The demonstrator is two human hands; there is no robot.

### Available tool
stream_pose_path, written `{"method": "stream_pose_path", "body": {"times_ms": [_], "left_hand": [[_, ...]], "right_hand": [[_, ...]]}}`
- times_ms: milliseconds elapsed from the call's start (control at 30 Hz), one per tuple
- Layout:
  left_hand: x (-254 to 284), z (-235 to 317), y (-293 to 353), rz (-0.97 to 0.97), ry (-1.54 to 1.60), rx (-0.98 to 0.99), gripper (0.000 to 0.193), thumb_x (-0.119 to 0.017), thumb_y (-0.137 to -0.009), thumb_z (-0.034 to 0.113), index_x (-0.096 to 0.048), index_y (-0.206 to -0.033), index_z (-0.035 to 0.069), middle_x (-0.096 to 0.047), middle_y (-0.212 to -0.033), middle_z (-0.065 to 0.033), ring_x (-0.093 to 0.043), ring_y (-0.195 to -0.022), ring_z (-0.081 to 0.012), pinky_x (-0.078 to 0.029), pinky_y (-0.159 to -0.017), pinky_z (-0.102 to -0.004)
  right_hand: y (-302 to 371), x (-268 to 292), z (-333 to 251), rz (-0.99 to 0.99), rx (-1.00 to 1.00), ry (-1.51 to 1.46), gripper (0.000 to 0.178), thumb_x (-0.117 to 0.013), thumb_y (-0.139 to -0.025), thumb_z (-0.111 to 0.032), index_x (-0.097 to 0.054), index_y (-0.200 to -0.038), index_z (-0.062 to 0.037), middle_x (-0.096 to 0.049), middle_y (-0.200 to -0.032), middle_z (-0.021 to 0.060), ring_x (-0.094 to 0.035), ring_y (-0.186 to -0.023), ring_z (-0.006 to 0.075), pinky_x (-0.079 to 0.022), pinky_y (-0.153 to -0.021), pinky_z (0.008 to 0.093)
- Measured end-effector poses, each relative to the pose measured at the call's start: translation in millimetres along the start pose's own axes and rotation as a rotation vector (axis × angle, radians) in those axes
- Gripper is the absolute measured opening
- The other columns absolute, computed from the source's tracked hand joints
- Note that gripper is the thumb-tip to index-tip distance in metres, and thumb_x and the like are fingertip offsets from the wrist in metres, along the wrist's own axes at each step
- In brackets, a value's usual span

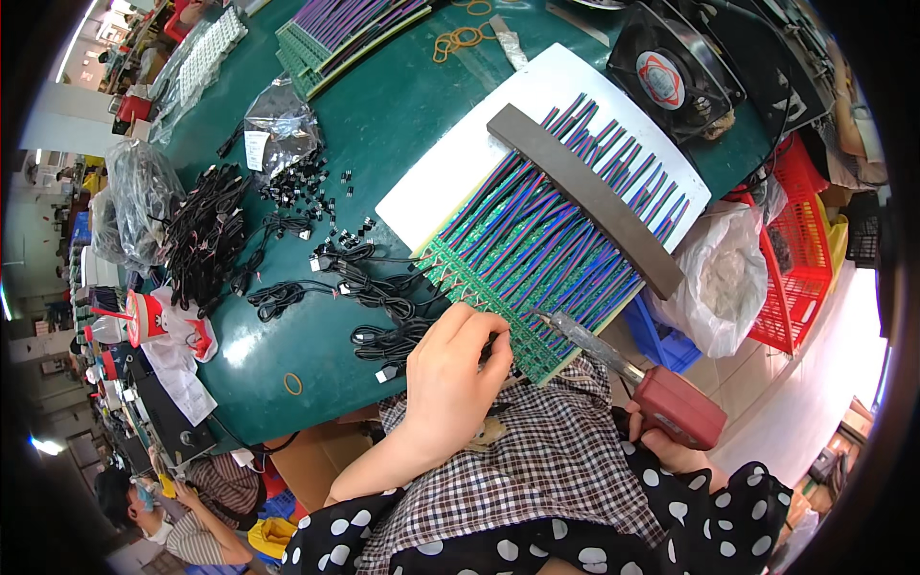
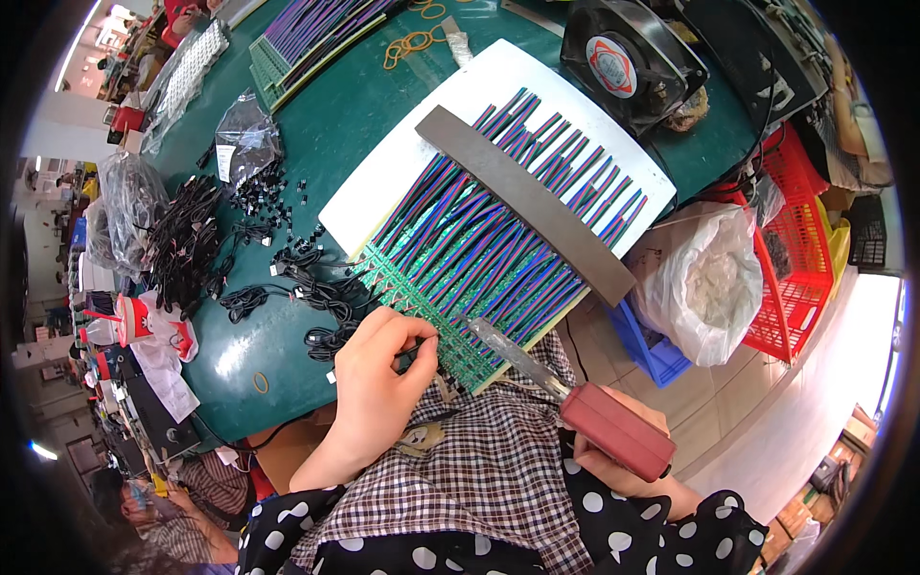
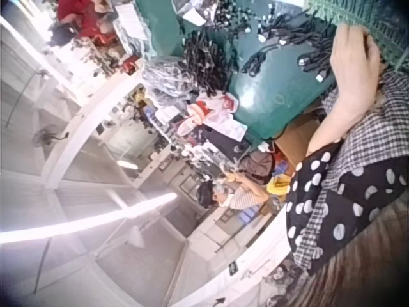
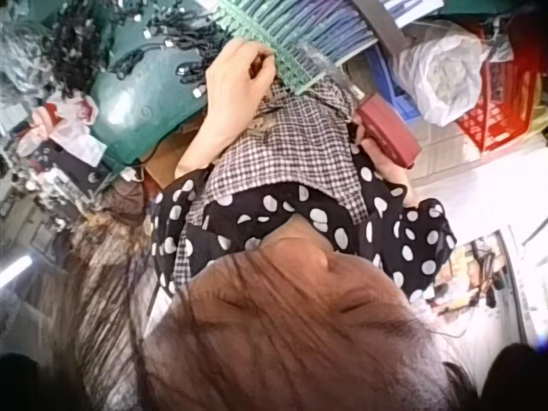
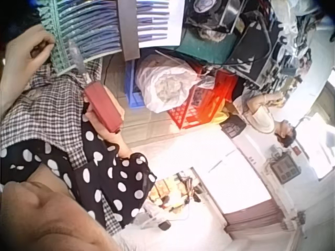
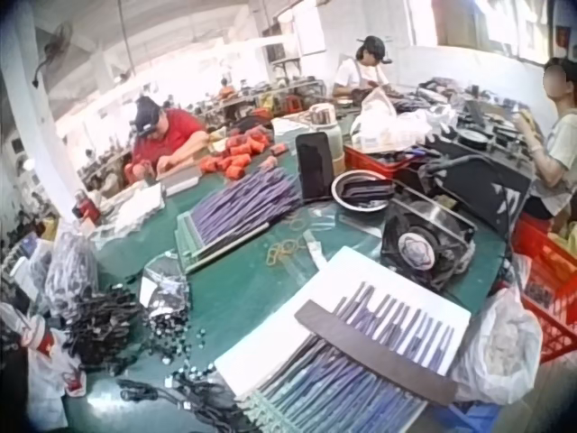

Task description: The person solders cables onto a panel of circuit boards using a soldering tool, then attaches electronic components to the boards.

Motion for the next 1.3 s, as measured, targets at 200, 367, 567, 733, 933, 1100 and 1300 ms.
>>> {"method": "stream_pose_path", "body": {"times_ms": [200,367,567,733,933,1100,1300], "left_hand": [[-5,4,-2,0.039,-0.055,-0.022,0.012,-0.068,-0.075,-0.001,-0.061,-0.085,0.003,-0.052,-0.075,-0.0070,-0.055,-0.066,-0.0199,-0.044,-0.059,-0.0299],[-6,3,-1,0.039,-0.090,-0.032,0.014,-0.069,-0.075,0.000,-0.061,-0.087,0.003,-0.053,-0.078,-0.0078,-0.055,-0.067,-0.0200,-0.044,-0.058,-0.0289],[3,-9,-1,-0.079,0.173,0.070,0.012,-0.066,-0.075,-0.002,-0.061,-0.085,0.003,-0.054,-0.077,-0.0061,-0.055,-0.068,-0.0173,-0.042,-0.058,-0.0269],[2,1,-8,-0.145,0.078,-0.069,0.012,-0.066,-0.074,-0.001,-0.060,-0.083,0.002,-0.053,-0.077,-0.0078,-0.054,-0.070,-0.0217,-0.043,-0.060,-0.0300],[-2,9,-8,-0.173,-0.067,-0.118,0.014,-0.066,-0.072,-0.001,-0.056,-0.081,0.002,-0.050,-0.078,-0.0101,-0.054,-0.072,-0.0281,-0.044,-0.062,-0.0356],[-4,10,-7,-0.148,-0.083,-0.132,0.015,-0.066,-0.071,-0.001,-0.055,-0.081,0.002,-0.050,-0.078,-0.0104,-0.054,-0.072,-0.0293,-0.044,-0.063,-0.0377],[-4,11,-5,-0.104,-0.093,-0.150,0.016,-0.066,-0.070,-0.001,-0.055,-0.081,0.002,-0.050,-0.078,-0.0111,-0.055,-0.073,-0.0299,-0.044,-0.063,-0.0376]], "right_hand": [[9,11,19,-0.016,-0.173,0.141,0.051,-0.074,-0.071,-0.010,-0.053,-0.113,0.0098,-0.062,-0.093,0.0107,-0.059,-0.068,0.0117,-0.046,-0.060,0.0216],[7,11,16,0.034,-0.030,-0.041,0.054,-0.077,-0.072,-0.015,-0.052,-0.113,0.0094,-0.062,-0.093,0.0112,-0.059,-0.068,0.0121,-0.047,-0.061,0.0218],[9,14,21,-0.012,-0.059,0.041,0.060,-0.078,-0.073,-0.017,-0.048,-0.118,0.0102,-0.062,-0.093,0.0114,-0.058,-0.067,0.0121,-0.046,-0.061,0.0217],[7,9,15,-0.010,-0.068,-0.030,0.054,-0.077,-0.073,-0.016,-0.052,-0.114,0.0094,-0.062,-0.093,0.0104,-0.058,-0.067,0.0114,-0.046,-0.061,0.0223],[4,7,16,-0.067,-0.101,0.032,0.058,-0.077,-0.072,-0.014,-0.050,-0.118,0.0077,-0.063,-0.090,0.0086,-0.059,-0.067,0.0108,-0.047,-0.061,0.0231],[5,6,11,-0.048,-0.025,0.079,0.058,-0.078,-0.073,-0.017,-0.051,-0.120,0.0062,-0.065,-0.086,0.0067,-0.062,-0.068,0.0109,-0.049,-0.063,0.0235],[3,8,11,-0.110,0.063,0.250,0.062,-0.078,-0.073,-0.023,-0.051,-0.121,0.0072,-0.065,-0.077,0.0045,-0.063,-0.064,0.0124,-0.049,-0.061,0.0241]]}}
Point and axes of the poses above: each hand's wrist, its own y-axis away from the middle knuckle, its own x-axis out of the back of the hand, z = x × y, the point moved 8 cm from there along -y, towards the middle knuckle
